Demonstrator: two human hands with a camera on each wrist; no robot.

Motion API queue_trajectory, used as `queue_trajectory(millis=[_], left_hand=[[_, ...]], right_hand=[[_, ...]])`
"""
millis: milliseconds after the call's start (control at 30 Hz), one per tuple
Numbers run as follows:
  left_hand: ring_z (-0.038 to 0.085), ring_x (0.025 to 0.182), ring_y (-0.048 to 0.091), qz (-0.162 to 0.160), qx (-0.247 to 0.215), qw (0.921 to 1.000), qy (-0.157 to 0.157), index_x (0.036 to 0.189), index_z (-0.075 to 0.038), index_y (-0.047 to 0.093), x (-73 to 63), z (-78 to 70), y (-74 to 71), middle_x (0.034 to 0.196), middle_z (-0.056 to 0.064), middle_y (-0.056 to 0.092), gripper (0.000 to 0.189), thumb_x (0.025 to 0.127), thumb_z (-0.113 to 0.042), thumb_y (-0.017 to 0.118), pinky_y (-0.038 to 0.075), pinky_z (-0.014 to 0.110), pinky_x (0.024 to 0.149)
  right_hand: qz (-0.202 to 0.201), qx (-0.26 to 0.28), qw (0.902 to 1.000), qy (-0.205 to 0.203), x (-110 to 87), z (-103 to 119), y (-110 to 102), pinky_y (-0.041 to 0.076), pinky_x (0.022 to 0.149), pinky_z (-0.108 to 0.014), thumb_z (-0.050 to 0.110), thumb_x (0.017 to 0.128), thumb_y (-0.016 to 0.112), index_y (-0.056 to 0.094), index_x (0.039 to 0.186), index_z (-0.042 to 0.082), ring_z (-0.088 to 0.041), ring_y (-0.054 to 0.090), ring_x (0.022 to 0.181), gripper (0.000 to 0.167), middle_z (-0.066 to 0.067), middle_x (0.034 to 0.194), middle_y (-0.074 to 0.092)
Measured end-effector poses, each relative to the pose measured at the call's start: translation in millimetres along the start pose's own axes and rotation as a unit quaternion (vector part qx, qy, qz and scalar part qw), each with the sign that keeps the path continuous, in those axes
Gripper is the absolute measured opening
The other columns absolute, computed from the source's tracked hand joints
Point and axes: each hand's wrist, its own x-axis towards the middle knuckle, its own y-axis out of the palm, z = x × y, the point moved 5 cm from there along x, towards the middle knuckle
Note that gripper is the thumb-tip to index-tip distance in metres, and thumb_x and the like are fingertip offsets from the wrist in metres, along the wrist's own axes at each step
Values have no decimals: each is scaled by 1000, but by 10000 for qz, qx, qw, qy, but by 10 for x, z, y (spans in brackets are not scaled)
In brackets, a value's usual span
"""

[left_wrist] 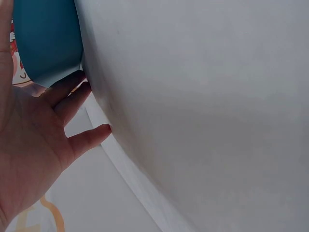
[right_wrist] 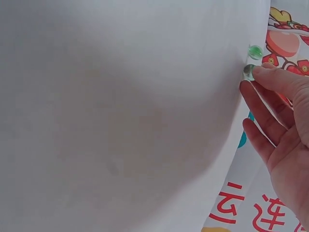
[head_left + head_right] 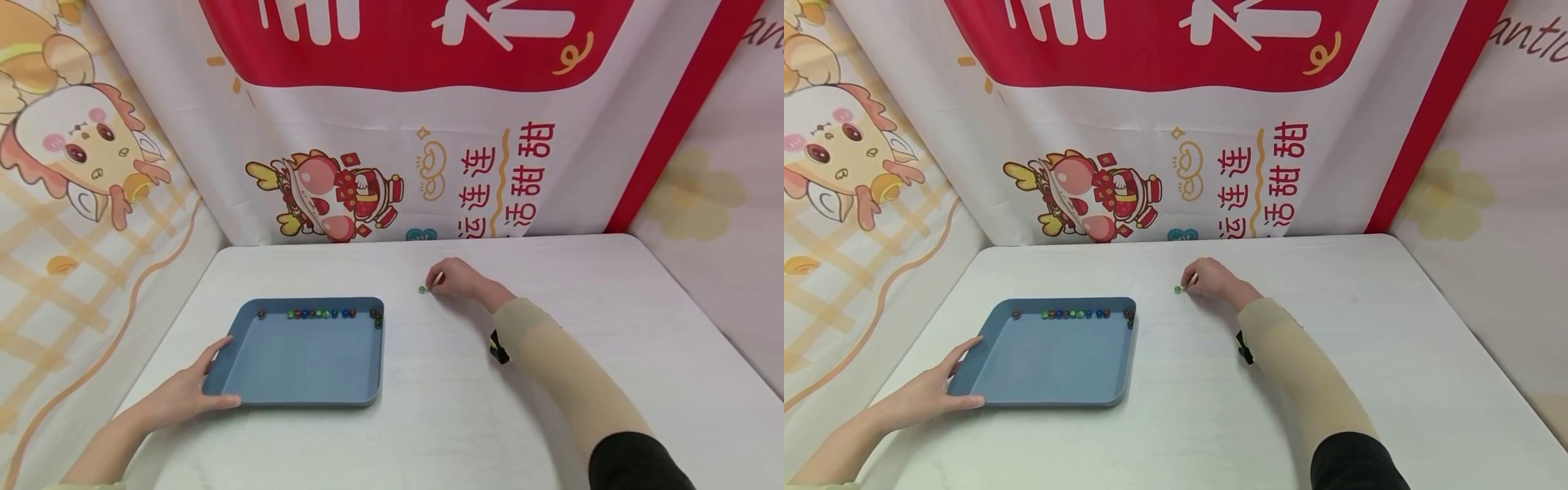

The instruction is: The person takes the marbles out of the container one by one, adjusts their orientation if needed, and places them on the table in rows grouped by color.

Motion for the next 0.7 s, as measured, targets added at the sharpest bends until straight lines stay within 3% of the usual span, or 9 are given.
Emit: queue_trajectory(millis=[233, 700], left_hand=[[57, 117, 47, 26, -29, 10000, 41, 153, -4, 5, -7, -2, -1, 130, 49, 38, 113, 79, -46, 78, 43, 60, 84], [56, 118, 46, 33, -133, 9999, 42, 154, -6, 6, -5, -2, 3, 131, 48, 37, 114, 77, -50, 78, 43, 61, 85]], right_hand=[[-117, 56, 9997, 189, -64, 34, -112, 48, 80, -33, 6, 89, 68, 73, 102, 12, -18, 59, 89, 15, -2, 100, 66], [-247, 174, 9984, -485, -149, 314, -264, 48, 80, -34, 11, 90, 70, 72, 107, 5, -18, 60, 90, 18, -1, 98, 67]])
